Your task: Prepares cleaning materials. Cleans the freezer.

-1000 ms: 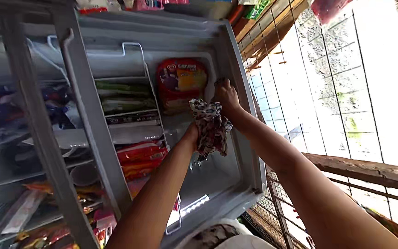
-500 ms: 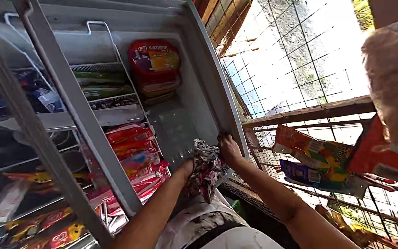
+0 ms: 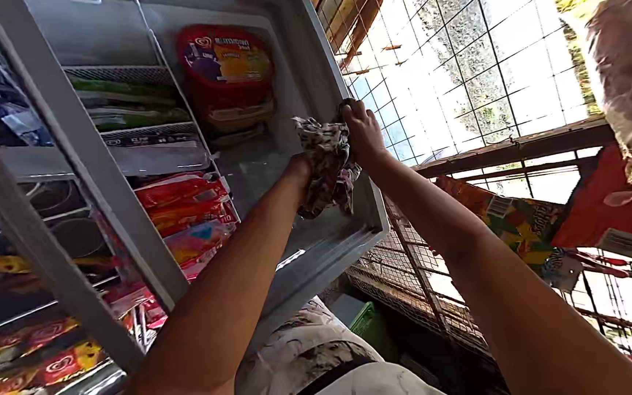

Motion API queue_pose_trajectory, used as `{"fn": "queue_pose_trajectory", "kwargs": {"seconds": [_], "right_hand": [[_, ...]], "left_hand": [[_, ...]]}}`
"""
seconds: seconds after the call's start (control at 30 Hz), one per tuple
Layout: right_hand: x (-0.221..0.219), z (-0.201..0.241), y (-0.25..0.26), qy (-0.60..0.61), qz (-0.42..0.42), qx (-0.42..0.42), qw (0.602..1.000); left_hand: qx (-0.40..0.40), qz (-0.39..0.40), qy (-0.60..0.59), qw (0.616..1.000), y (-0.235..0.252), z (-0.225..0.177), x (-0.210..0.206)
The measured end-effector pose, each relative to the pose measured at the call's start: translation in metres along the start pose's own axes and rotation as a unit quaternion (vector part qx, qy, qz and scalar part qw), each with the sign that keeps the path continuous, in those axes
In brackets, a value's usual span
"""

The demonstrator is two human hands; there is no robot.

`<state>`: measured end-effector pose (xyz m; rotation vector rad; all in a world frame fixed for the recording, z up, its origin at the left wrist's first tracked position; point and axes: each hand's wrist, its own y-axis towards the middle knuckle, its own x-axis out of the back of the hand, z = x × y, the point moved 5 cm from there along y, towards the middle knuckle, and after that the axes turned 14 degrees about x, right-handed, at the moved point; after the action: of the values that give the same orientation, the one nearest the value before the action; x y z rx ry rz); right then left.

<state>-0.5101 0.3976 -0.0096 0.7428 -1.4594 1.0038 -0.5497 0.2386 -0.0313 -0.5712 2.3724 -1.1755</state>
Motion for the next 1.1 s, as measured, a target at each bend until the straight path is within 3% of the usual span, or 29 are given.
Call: {"fn": "queue_pose_trajectory", "kwargs": {"seconds": [0.1, 0.23, 0.27, 0.33, 0.4, 0.47, 0.53, 0.63, 0.67, 0.77, 0.87, 1.0, 1.1], "right_hand": [[-0.021, 0.001, -0.047, 0.011, 0.023, 0.003, 1.000], [-0.039, 0.014, -0.123, 0.003, 0.123, -0.035, 0.992], [-0.039, 0.016, -0.148, 0.030, 0.191, -0.068, 0.979], [-0.028, 0.020, -0.192, 0.054, 0.391, -0.122, 0.911], [0.003, 0.027, -0.201, 0.026, 0.501, -0.100, 0.859], [0.030, 0.026, -0.185, -0.020, 0.469, -0.089, 0.878], [0.052, 0.022, -0.157, -0.079, 0.387, -0.055, 0.917], [0.053, 0.015, -0.114, -0.070, 0.257, 0.005, 0.964], [0.046, 0.015, -0.105, -0.051, 0.229, 0.018, 0.972], [0.012, 0.026, -0.102, -0.005, 0.262, 0.019, 0.965], [-0.032, 0.034, -0.121, 0.025, 0.314, -0.007, 0.949], [-0.088, 0.031, -0.144, 0.036, 0.305, -0.019, 0.951], [-0.104, 0.035, -0.156, 0.034, 0.320, -0.017, 0.947]], "left_hand": [[-0.005, 0.052, 0.064, 0.997, 0.004, 0.024, -0.011], [0.084, 0.103, 0.038, 0.990, -0.028, 0.063, -0.026], [0.096, 0.132, 0.050, 0.985, -0.034, 0.074, -0.031], [0.106, 0.223, 0.112, 0.962, -0.046, 0.095, -0.044], [0.073, 0.295, 0.197, 0.932, -0.068, 0.097, -0.053], [-0.002, 0.302, 0.270, 0.914, -0.086, 0.078, -0.053], [-0.083, 0.242, 0.290, 0.922, -0.078, 0.052, -0.039], [-0.261, 0.081, 0.319, 0.907, -0.006, 0.034, 0.018], [-0.283, 0.049, 0.341, 0.895, 0.019, 0.034, 0.036], [-0.194, 0.017, 0.393, 0.899, 0.010, 0.030, 0.048], [-0.101, 0.092, 0.359, 0.923, -0.027, 0.038, 0.022], [-0.019, 0.131, 0.286, 0.949, 0.002, 0.072, -0.001], [0.033, 0.142, 0.255, 0.956, 0.008, 0.085, -0.017]]}}
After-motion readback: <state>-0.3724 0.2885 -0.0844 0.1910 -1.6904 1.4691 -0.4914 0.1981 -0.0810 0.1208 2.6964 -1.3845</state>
